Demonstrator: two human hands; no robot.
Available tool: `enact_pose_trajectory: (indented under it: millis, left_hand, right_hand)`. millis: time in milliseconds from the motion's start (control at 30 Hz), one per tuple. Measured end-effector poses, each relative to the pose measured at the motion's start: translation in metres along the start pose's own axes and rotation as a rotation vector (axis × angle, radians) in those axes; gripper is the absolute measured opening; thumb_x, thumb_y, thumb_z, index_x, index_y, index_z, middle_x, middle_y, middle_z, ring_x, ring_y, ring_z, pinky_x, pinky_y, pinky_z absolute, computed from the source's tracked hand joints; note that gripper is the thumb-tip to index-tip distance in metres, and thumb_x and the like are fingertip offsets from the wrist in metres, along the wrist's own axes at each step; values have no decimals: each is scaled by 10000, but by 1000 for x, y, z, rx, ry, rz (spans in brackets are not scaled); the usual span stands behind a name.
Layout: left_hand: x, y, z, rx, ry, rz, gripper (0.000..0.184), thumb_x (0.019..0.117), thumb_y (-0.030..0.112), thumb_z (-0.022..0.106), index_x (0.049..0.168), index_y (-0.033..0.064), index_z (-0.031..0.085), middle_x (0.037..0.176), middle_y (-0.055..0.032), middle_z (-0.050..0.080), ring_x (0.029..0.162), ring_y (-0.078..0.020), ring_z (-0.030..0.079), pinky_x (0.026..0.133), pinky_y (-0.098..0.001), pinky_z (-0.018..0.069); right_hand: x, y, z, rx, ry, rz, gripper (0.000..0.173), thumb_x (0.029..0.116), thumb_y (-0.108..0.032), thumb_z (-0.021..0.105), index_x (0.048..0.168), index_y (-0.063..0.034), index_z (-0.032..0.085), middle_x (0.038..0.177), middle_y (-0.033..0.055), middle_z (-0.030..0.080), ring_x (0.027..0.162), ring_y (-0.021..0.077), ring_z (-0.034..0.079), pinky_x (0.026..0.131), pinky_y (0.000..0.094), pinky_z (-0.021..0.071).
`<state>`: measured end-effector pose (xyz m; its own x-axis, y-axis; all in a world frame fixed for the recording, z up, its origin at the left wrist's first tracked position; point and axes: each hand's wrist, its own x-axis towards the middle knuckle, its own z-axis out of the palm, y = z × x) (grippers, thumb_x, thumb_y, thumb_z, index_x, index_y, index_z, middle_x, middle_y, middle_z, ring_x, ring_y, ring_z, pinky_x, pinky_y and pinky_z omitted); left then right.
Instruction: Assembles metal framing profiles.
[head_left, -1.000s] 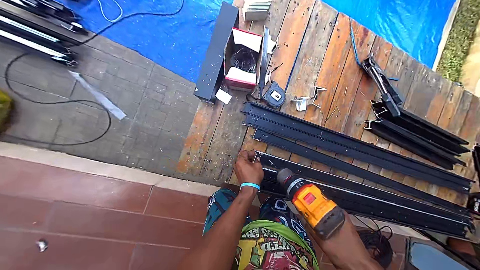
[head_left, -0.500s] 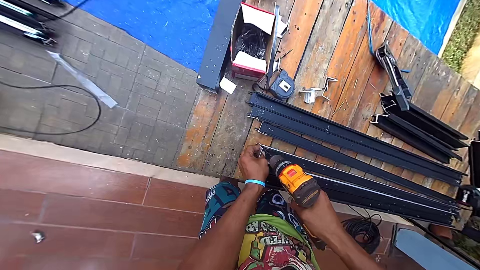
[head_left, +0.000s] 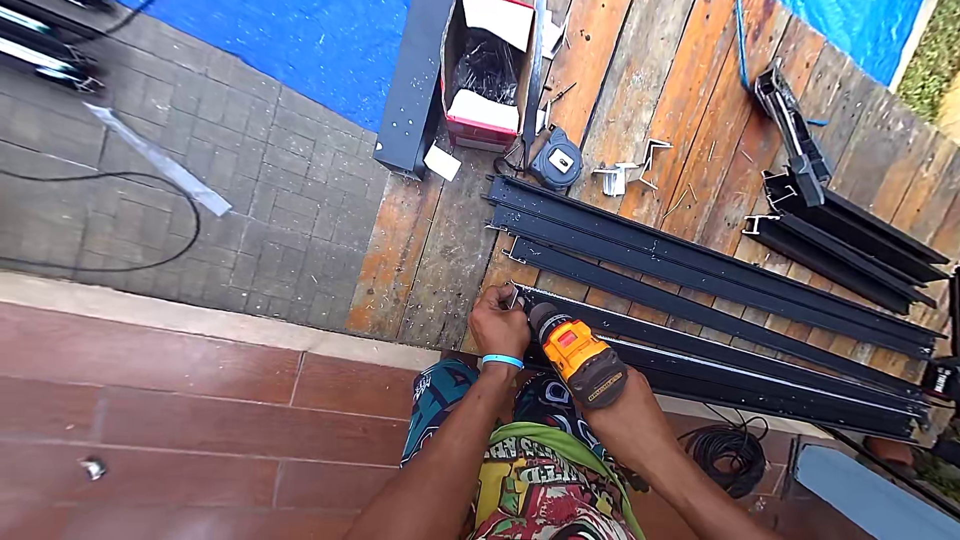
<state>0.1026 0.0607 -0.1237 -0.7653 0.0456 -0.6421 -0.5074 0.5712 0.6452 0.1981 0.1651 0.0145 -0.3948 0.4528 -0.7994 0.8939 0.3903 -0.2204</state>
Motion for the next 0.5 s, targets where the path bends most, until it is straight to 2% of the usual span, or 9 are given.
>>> enact_pose_trajectory:
  millis: [100, 167, 300, 500]
  left_hand:
    - [3, -1, 2, -3, 20, -14, 176, 867, 57, 801, 1033, 98, 759, 970, -66, 748, 817, -181, 709, 771, -431, 596]
    - [4, -3, 1, 4, 8, -4, 165, 875, 68, 794, 1034, 94, 754, 965, -79, 744, 817, -204, 705, 763, -462, 589]
    - [3, -2, 2, -1, 15, -16, 158, 870, 64, 802, 1016, 95, 752, 928, -73, 736, 746, -194, 675, 713, -444, 570]
    - [2, -2, 2, -12, 34, -12, 170, 868, 60, 804, 1027, 101, 759, 902, -49, 751, 731, -158, 691, 702, -413, 582]
  right_hand:
    - [3, 0, -2, 64, -10, 41, 440, 781, -353, 759, 1172, -164, 686, 1015, -17, 730, 1007, 99, 693, 905, 372, 565]
    - [4, -1, -4, 86, -21, 59, 416, 778, -337, 776, 1142, -157, 687, 1003, -16, 726, 992, 93, 691, 897, 361, 567]
    - [4, 0, -4, 26, -30, 19, 408, 793, -362, 756, 1153, -178, 702, 1011, -14, 732, 1010, 112, 692, 911, 394, 560]
    - [5, -1, -3, 58, -24, 38, 377, 789, -357, 759, 1119, -182, 707, 978, -16, 729, 978, 113, 695, 874, 396, 564]
